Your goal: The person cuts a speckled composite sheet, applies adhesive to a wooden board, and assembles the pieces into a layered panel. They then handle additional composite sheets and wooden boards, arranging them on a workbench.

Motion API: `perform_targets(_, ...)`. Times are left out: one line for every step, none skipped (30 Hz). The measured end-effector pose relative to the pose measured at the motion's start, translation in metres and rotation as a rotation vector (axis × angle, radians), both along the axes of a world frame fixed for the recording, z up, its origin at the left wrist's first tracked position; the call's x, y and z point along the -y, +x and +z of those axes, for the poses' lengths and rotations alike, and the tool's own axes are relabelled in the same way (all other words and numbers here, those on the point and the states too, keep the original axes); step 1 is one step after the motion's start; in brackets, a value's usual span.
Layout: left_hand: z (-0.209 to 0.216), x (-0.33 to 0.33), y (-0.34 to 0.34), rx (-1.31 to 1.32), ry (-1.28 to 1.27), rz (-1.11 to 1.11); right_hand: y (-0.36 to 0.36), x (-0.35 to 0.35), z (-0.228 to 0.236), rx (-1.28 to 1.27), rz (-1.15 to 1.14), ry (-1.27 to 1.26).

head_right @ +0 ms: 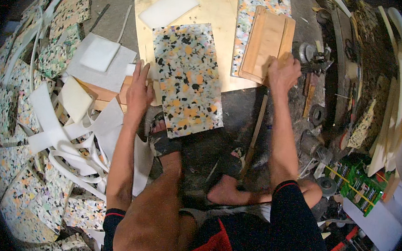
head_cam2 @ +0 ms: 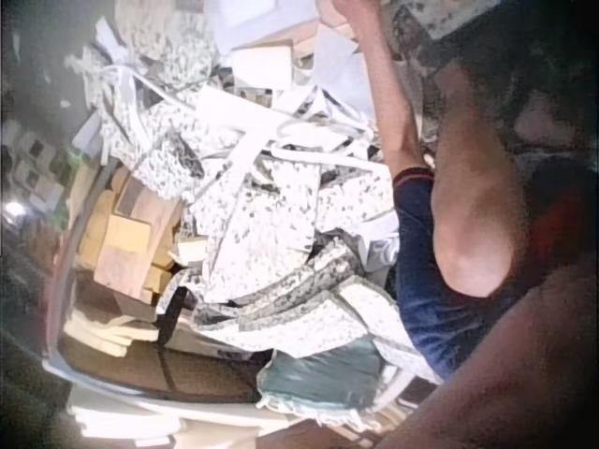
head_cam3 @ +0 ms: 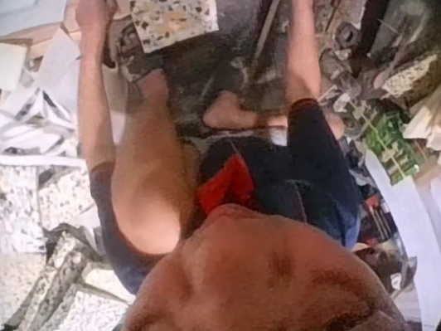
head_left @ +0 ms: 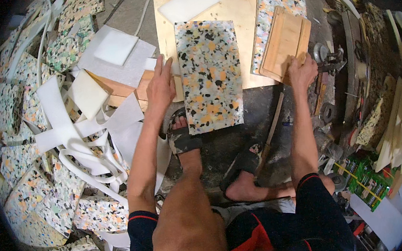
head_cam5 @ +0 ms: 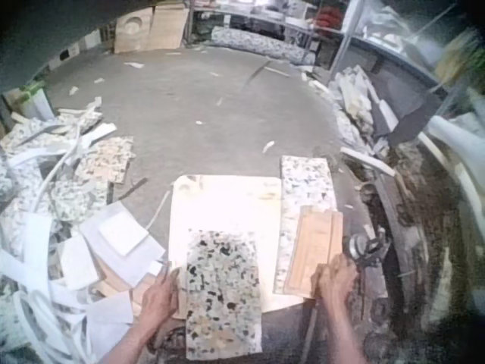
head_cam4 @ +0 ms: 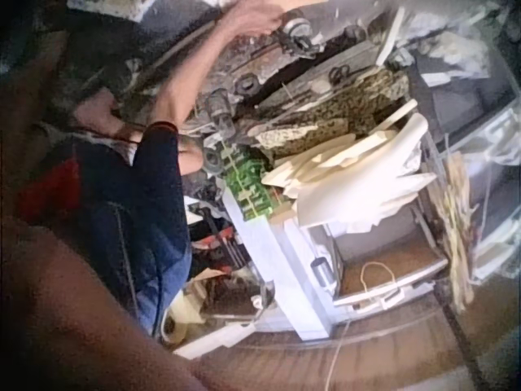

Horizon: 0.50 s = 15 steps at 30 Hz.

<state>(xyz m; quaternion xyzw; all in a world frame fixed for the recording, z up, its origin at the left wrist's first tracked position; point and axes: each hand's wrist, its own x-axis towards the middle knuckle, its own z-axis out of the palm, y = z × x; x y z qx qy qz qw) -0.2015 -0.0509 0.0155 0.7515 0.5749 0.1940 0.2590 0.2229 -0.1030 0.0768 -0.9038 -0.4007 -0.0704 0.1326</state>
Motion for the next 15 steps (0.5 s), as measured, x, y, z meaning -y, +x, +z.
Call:
perform_targets(-0.001, -0.006, -0.001, -0.032, -0.06, -0.042, -0.014, 0.006, 0.005, -0.071, 0.109, 0.085)
perform_targets(-0.002, -0.013, 0.0, -0.077, -0.064, -0.085, -0.028, 0.012, 0.01, -0.144, 0.188, 0.17)
perform_targets(-0.002, -0.018, 0.001, -0.122, -0.067, -0.129, -0.049, 0.023, 0.01, -0.366, 0.211, 0.097)
perform_targets(-0.002, -0.023, 0.002, -0.169, -0.066, -0.165, -0.074, 0.034, 0.006, -0.597, 0.229, 0.047)
perform_targets(-0.001, -0.027, 0.004, -0.149, -0.012, -0.172, -0.097, 0.045, 0.0, -0.605, 0.216, -0.079)
perform_targets(-0.001, -0.03, 0.006, -0.147, -0.005, -0.199, -0.116, 0.053, -0.006, -0.625, 0.288, -0.138)
perform_targets(0.0, -0.034, 0.006, -0.149, 0.0, -0.223, -0.132, 0.059, -0.015, -0.604, 0.238, -0.184)
perform_targets(0.002, -0.036, 0.007, -0.154, 0.003, -0.244, -0.145, 0.063, -0.023, -0.598, 0.222, -0.224)
perform_targets(0.003, -0.037, 0.007, -0.196, 0.012, -0.246, -0.153, 0.065, -0.029, -0.653, 0.211, -0.188)
perform_targets(0.005, -0.037, 0.009, -0.239, 0.017, -0.248, -0.161, 0.066, -0.034, -0.715, 0.174, -0.192)
perform_targets(0.006, -0.036, 0.009, -0.282, 0.021, -0.252, -0.166, 0.066, -0.036, -0.777, 0.134, -0.198)
perform_targets(0.008, -0.036, 0.01, -0.288, 0.016, -0.255, -0.168, 0.063, -0.034, -0.885, 0.095, -0.182)
perform_targets(0.01, -0.036, 0.009, -0.291, 0.015, -0.258, -0.169, 0.059, -0.03, -0.989, 0.057, -0.162)
perform_targets(0.012, -0.037, 0.008, -0.292, 0.015, -0.26, -0.169, 0.055, -0.024, -1.093, -0.029, -0.176)
perform_targets(0.014, -0.04, 0.006, -0.32, 0.017, -0.181, -0.163, 0.057, -0.012, -1.36, 0.125, -0.032)
